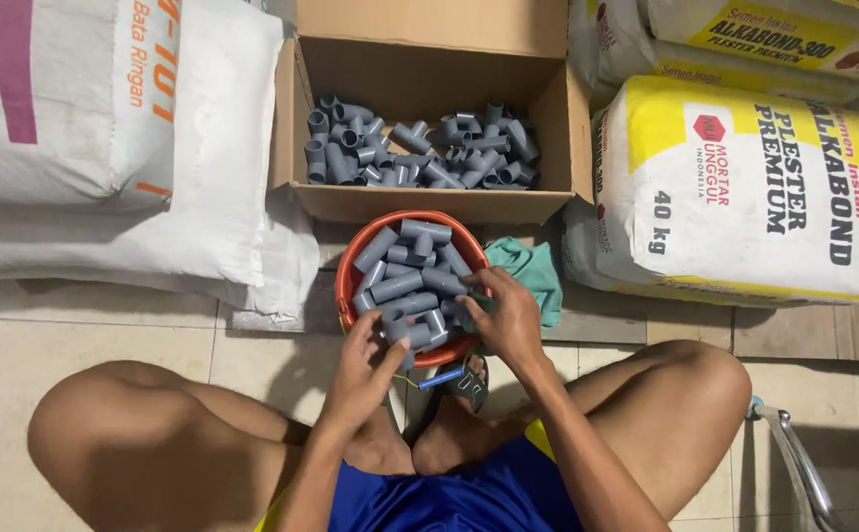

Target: Cleaning PVC T-fittings with a cloth and transferring them from a box to a bucket

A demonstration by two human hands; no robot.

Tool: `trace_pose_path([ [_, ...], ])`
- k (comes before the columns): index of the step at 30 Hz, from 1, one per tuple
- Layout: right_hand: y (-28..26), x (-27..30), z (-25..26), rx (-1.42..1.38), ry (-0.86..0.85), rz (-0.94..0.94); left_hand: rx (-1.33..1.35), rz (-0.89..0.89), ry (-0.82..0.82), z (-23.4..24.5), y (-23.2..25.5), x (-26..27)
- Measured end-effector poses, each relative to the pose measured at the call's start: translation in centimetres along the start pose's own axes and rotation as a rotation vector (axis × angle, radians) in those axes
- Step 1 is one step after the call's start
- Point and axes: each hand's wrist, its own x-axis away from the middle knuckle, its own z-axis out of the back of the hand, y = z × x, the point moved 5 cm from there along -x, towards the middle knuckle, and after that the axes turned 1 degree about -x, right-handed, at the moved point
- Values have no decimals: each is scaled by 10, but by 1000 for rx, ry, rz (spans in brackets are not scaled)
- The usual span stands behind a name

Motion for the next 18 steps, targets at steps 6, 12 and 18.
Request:
trace_pose_path([
  [6, -8, 12, -1, 7, 24, 41, -693, -182, -158, -10, 53, -27],
  [12, 2, 5, 15, -131, 0, 18, -894, -210, -346, -16, 57, -44],
  [18, 7, 36, 32, 6, -235, -11, -951, -257, -550, -37, 62, -28],
])
